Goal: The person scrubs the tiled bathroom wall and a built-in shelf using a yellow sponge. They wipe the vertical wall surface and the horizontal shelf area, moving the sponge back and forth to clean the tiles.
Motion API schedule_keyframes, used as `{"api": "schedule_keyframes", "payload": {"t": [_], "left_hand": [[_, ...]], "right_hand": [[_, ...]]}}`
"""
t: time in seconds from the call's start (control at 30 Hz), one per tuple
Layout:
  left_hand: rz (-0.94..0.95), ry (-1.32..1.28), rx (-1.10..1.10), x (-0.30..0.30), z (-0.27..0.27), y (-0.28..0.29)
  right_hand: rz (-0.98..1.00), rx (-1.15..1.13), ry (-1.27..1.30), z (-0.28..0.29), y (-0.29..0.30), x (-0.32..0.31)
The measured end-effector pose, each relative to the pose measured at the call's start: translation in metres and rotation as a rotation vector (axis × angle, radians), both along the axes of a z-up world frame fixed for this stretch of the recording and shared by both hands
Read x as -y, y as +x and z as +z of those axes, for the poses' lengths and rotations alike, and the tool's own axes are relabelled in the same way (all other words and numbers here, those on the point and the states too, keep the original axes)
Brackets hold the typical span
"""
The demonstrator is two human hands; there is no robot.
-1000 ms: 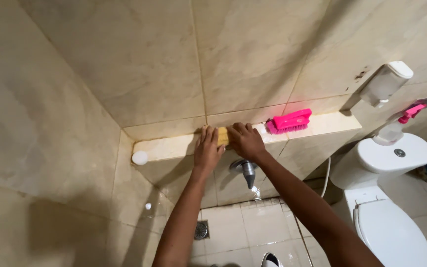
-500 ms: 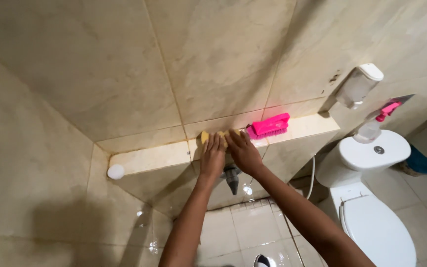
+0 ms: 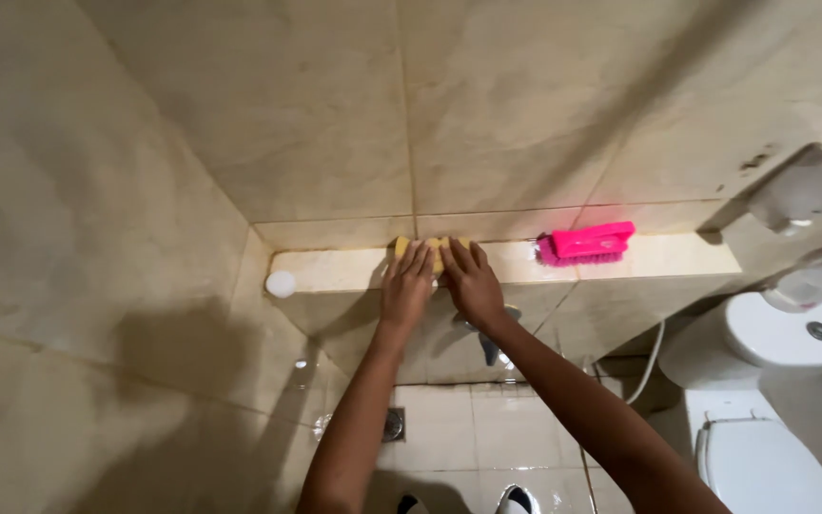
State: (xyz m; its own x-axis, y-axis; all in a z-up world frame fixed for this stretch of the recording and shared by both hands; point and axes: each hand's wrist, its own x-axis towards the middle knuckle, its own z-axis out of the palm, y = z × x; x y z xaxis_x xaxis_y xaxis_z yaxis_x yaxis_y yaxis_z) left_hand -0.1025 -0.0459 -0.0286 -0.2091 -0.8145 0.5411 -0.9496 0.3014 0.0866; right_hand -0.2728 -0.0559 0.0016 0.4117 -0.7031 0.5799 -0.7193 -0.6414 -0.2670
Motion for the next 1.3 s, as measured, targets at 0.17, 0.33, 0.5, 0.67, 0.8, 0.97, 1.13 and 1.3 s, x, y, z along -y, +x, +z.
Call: {"api": "schedule_keyframes", "payload": {"t": [0.17, 0.33, 0.5, 0.67, 0.8, 0.97, 1.13, 1.3], "left_hand": [[0.100, -0.014, 0.030, -0.015, 0.008, 0.052], [0.211, -0.021, 0.060, -0.021, -0.004, 0.108], [0.244, 0.017, -0.045, -0.026, -0.003, 0.132], [0.237, 0.054, -0.073, -0.024, 0.002, 0.124], [0.250, 0.012, 0.043, -0.025, -0.005, 0.122], [0.198, 0.026, 0.042, -0.022, -0.008, 0.098], [0.132, 0.010, 0.024, -0.019, -0.006, 0.057], [0.053, 0.022, -0.021, -0.008, -0.010, 0.007]], "right_hand": [[0.068, 0.004, -0.015, 0.000, 0.055, -0.001], [0.140, 0.012, 0.000, -0.004, 0.114, 0.001], [0.101, 0.011, 0.046, -0.010, 0.151, 0.000], [0.092, 0.020, 0.037, -0.010, 0.138, 0.000], [0.089, 0.055, 0.056, -0.004, 0.127, -0.002], [0.078, 0.020, 0.000, -0.003, 0.099, -0.004], [0.044, -0.025, -0.020, 0.005, 0.051, -0.009], [0.027, -0.061, -0.061, 0.000, -0.001, -0.004]]}}
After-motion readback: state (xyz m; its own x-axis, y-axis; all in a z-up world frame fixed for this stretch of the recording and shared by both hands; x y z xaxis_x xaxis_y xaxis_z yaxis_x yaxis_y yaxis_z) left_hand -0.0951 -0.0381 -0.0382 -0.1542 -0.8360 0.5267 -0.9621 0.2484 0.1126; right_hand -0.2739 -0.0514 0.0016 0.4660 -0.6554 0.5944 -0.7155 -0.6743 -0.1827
